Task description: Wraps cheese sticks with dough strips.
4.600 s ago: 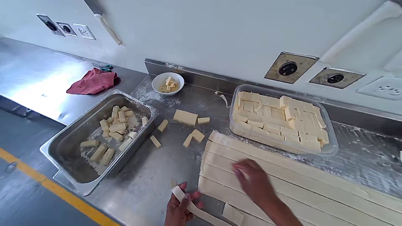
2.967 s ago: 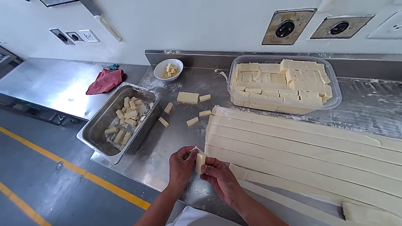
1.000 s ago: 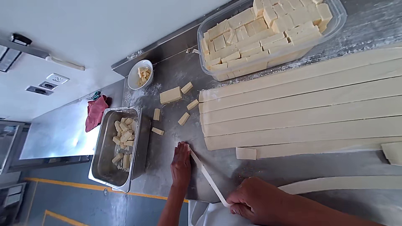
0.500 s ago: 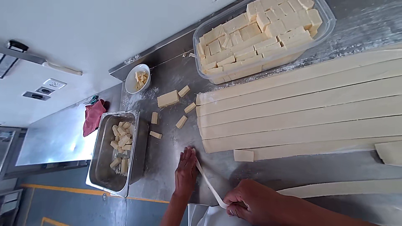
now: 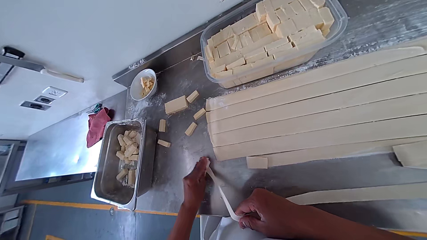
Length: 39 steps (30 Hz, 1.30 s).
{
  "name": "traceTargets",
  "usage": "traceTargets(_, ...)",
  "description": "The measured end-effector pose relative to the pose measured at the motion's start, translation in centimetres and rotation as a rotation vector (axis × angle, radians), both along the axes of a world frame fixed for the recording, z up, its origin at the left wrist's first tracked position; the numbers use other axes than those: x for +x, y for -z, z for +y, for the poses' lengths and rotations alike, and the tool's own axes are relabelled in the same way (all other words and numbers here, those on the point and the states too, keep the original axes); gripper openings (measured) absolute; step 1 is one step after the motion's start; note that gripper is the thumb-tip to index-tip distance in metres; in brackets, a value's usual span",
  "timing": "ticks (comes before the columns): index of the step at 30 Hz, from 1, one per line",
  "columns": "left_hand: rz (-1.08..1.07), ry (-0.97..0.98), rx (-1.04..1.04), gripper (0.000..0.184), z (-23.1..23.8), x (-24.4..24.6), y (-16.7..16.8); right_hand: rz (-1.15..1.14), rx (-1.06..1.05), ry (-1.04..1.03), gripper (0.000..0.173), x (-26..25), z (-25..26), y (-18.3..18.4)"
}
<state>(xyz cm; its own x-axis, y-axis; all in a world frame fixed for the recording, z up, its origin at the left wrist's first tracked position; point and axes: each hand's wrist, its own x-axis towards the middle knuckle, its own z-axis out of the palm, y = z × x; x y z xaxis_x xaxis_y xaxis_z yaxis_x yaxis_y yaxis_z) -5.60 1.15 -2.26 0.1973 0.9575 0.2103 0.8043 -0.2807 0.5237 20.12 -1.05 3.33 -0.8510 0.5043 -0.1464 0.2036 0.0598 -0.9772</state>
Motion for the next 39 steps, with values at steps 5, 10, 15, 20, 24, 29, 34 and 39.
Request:
traceTargets(5, -0.04, -0.065, -0.015, 0.039, 0.2, 0.4, 1.1, 0.042, -0.02, 0.063, 0.025, -0.1, -0.3, 0.2)
traceTargets(10, 0.054, 0.034, 0.086, 0.03, -0.2, 0.8, 1.2, 0.0, -0.089, 0.078, 0.025, 0.5, -0.4, 0.2)
traceTargets(15, -0.013, -0.04, -0.005, 0.043, -0.5, 0.1, 0.9, -0.008, -0.11, 0.11, 0.026, 0.5, -0.5, 0.4)
traceTargets(20, -0.099, -0.015, 0.018, 0.033, -0.2, 0.9, 1.7, -0.019, -0.128, 0.111, 0.026, 0.7, -0.7, 0.5)
traceTargets(24, 0.006, -0.02, 0.1, 0.024, -0.4, 0.7, 1.5, -0.046, -0.195, 0.114, 0.026, 0.7, -0.6, 0.6)
traceTargets(29, -0.065, -0.013, -0.014, 0.031, -1.3, 0.1, 0.7, -0.043, -0.241, 0.12, 0.026, 0.4, -0.6, 0.8)
traceTargets(34, -0.07, -0.044, 0.025, 0.036, -1.0, 1.2, 1.8, -0.065, -0.232, 0.111, 0.027, 0.4, -0.4, 0.5)
traceTargets(39, 0.026, 0.025, 0.073, 0.031, -1.3, 0.9, 1.2, -0.079, -0.239, 0.121, 0.028, 0.5, -0.5, 0.9)
